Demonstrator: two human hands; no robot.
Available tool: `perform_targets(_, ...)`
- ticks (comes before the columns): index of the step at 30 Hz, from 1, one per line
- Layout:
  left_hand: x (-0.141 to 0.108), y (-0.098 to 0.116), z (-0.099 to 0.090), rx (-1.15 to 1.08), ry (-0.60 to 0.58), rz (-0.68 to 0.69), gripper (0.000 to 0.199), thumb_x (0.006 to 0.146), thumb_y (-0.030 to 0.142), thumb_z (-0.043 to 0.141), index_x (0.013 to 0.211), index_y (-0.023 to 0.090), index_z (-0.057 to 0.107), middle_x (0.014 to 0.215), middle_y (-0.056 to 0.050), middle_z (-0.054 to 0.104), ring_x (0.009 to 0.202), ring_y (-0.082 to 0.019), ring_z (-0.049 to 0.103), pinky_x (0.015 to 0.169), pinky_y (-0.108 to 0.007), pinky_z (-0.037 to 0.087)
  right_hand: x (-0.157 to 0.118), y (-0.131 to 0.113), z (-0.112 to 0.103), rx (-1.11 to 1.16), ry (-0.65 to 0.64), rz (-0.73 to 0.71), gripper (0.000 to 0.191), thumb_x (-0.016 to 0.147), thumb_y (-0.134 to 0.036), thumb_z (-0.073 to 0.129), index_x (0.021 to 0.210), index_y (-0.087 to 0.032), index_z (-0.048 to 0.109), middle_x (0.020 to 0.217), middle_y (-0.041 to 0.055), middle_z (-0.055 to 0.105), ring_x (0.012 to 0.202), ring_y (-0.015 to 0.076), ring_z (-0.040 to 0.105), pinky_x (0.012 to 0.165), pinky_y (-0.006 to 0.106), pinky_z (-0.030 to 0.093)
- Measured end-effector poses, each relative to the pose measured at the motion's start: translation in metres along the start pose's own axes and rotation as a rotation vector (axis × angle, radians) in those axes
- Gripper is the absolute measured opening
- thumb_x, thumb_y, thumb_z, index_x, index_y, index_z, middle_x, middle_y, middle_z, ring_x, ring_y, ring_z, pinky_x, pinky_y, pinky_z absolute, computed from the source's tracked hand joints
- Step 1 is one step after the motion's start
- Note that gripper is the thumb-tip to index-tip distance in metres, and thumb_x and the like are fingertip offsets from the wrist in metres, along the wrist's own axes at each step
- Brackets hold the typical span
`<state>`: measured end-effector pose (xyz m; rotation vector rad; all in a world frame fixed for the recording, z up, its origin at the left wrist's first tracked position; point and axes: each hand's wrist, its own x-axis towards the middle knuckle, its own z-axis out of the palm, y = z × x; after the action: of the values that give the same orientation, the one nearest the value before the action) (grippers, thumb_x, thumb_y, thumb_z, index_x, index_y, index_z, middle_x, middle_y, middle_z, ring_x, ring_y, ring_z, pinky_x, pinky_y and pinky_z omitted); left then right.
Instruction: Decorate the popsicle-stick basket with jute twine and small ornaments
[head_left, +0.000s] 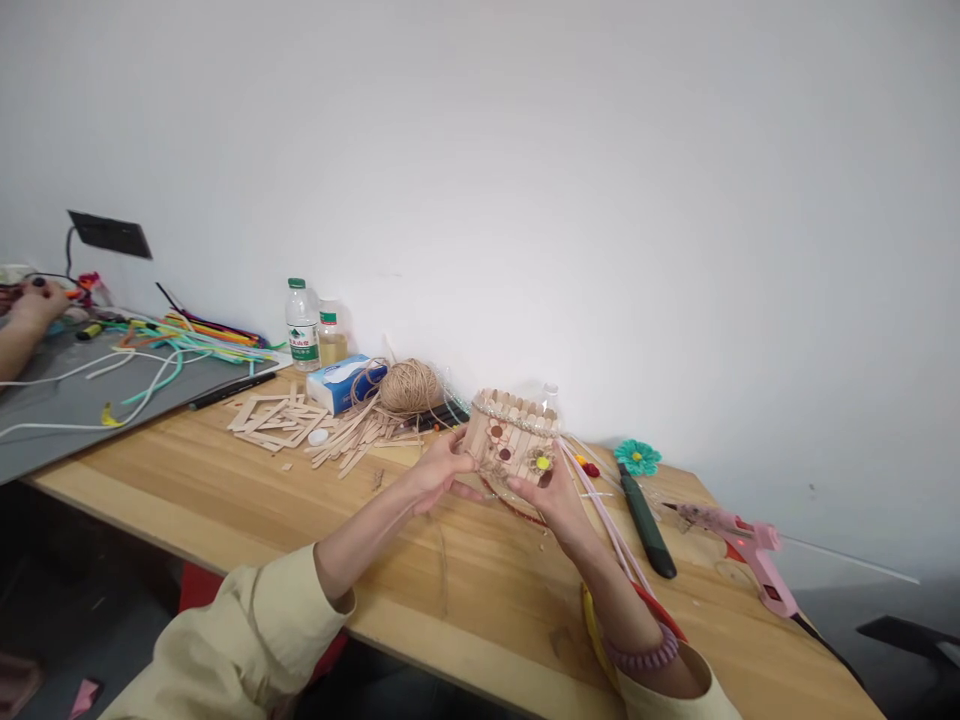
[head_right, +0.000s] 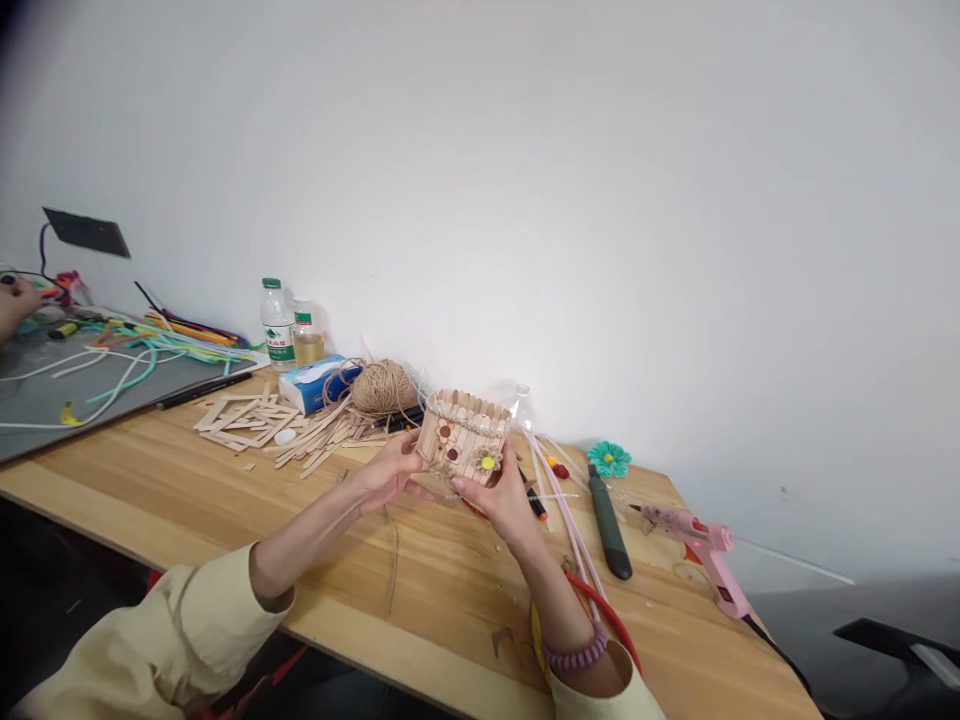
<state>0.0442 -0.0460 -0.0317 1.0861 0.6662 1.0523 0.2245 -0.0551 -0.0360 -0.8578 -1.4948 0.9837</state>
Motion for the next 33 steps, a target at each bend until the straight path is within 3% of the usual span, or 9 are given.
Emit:
perform_targets(3, -0.001, -0.002, 0.001, 0.002, 0.032, 0.028, 0.058, 0.069, 0.016, 0.067, 0.123, 0.023, 0.047, 0.12, -0.009, 0.059, 0.079, -0.021, 0.067, 0.053, -0.027, 0.055, 0.001, 0.0, 0.001, 0.004, -0.002, -0.005, 0.06, 0.061, -0.037, 0.077, 0.111, -0.025, 0.047, 0.114, 0.0076, 0.066, 0.107, 0.0283, 0.061, 0.094, 0.045, 0.046)
perform_targets(6, -0.002, -0.002, 0.002, 0.015, 0.064, 0.04, 0.062, 0.067, 0.016, 0.066, 0.125, 0.024, 0.045, 0.121, -0.009, 0.059, 0.077, -0.02, 0.067, 0.05, -0.024, 0.054, 0.001, -0.001, 0.002, 0.005, 0.002, -0.013, 0.057, 0.06, -0.037, 0.077, 0.108, -0.025, 0.048, 0.111, 0.0072, 0.067, 0.107, 0.0284, 0.061, 0.094, 0.044, 0.045)
perform_targets(9, -0.003, 0.0, 0.004, 0.028, 0.077, 0.037, 0.057, 0.074, 0.017, 0.065, 0.126, 0.022, 0.043, 0.117, -0.009, 0.059, 0.077, -0.019, 0.066, 0.052, -0.025, 0.054, 0.0, -0.001, 0.002, 0.005, 0.009, -0.019, 0.059, 0.059, -0.037, 0.078, 0.108, -0.025, 0.048, 0.111, 0.0077, 0.067, 0.105, 0.0284, 0.062, 0.094, 0.045, 0.046)
perform_targets(13, -0.002, 0.002, 0.004, 0.048, 0.081, 0.008, 0.035, 0.089, 0.026, 0.057, 0.122, 0.017, 0.048, 0.112, -0.008, 0.058, 0.084, -0.017, 0.062, 0.066, -0.032, 0.055, 0.0, -0.003, 0.002, -0.008, 0.013, -0.011, 0.059, 0.058, -0.039, 0.078, 0.108, -0.024, 0.05, 0.112, 0.0088, 0.066, 0.103, 0.0286, 0.062, 0.093, 0.046, 0.046)
perform_targets(23, 0.001, 0.0, 0.002, 0.07, 0.108, -0.057, 0.032, 0.09, 0.03, 0.055, 0.118, 0.016, 0.052, 0.115, -0.008, 0.058, 0.094, -0.021, 0.061, 0.079, -0.04, 0.053, 0.003, 0.0, 0.001, -0.042, -0.01, -0.031, 0.065, 0.06, -0.046, 0.078, 0.114, -0.019, 0.054, 0.114, 0.0108, 0.065, 0.106, 0.0293, 0.06, 0.095, 0.046, 0.044)
perform_targets(29, 0.001, 0.003, -0.001, 0.025, 0.025, -0.047, 0.033, 0.09, 0.028, 0.055, 0.121, 0.017, 0.05, 0.111, -0.008, 0.058, 0.085, -0.018, 0.062, 0.07, -0.034, 0.055, 0.009, 0.011, -0.005, -0.045, -0.005, -0.084, 0.062, 0.064, -0.053, 0.074, 0.113, -0.019, 0.055, 0.114, 0.0122, 0.065, 0.106, 0.0314, 0.06, 0.095, 0.048, 0.044)
perform_targets(33, 0.0, 0.004, -0.005, -0.017, -0.051, -0.039, 0.057, 0.081, 0.018, 0.062, 0.132, 0.02, 0.036, 0.106, -0.008, 0.06, 0.072, -0.017, 0.063, 0.059, -0.032, 0.056, 0.01, 0.011, -0.007, -0.041, -0.025, -0.107, 0.056, 0.067, -0.057, 0.07, 0.108, -0.02, 0.057, 0.112, 0.0113, 0.067, 0.103, 0.0314, 0.061, 0.093, 0.048, 0.046)
